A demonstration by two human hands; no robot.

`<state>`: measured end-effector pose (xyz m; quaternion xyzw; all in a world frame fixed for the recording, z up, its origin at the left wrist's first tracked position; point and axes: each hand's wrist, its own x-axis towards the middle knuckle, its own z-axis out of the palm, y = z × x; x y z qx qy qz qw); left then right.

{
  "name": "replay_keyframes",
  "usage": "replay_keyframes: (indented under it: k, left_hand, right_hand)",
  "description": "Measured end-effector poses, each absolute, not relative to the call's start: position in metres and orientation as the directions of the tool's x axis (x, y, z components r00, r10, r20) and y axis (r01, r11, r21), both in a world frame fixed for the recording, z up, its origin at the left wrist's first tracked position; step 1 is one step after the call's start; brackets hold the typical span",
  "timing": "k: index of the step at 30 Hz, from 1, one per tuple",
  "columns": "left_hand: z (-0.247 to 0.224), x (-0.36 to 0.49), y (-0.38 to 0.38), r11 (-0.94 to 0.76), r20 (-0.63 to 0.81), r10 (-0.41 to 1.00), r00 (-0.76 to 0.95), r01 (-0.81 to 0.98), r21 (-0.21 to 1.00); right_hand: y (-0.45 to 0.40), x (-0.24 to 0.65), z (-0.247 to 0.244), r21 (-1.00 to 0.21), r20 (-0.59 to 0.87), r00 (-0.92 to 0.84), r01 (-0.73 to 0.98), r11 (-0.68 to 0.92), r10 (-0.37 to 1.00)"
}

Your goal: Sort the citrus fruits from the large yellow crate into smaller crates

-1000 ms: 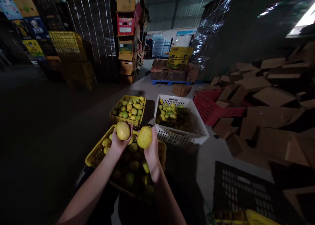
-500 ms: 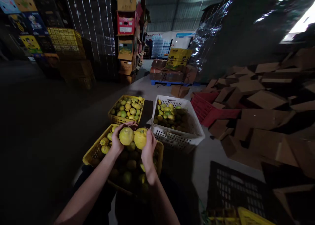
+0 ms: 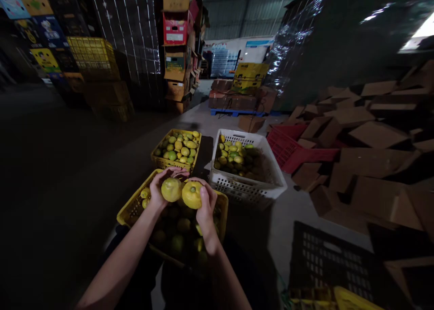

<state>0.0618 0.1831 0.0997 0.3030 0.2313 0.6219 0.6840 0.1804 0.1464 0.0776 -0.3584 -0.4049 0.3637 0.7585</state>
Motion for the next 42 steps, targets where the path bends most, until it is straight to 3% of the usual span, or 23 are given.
replay_keyframes:
  k: [11, 17, 25, 34, 42]
  left_hand:
    - [0.099, 0.063, 0.183, 0.064, 0.037, 0.992, 0.124, -0.721, 0.690]
    - [0.101, 0.062, 0.185, 0.124, -0.047, 0.990, 0.131, -0.677, 0.725]
    - [0.109, 0.055, 0.180, 0.231, -0.189, 0.972, 0.138, -0.695, 0.681]
    - [0.112, 0.050, 0.177, 0.273, -0.251, 0.959, 0.133, -0.673, 0.687]
    - [0.111, 0.050, 0.176, 0.245, -0.179, 0.970, 0.167, -0.640, 0.729]
  right_hand:
    - [0.144, 0.178, 0.081, -0.836, 0.354, 0.404, -0.267, 0.479, 0.844]
    - [0.143, 0.173, 0.067, -0.861, 0.095, 0.599, -0.351, 0.368, 0.795]
    - [0.128, 0.176, 0.084, -0.834, 0.116, 0.303, -0.487, 0.259, 0.946]
    - [0.122, 0.175, 0.090, -0.853, 0.112, 0.248, -0.473, 0.221, 0.962]
    - [0.123, 0.177, 0.090, -0.857, 0.094, 0.241, -0.475, 0.202, 0.966]
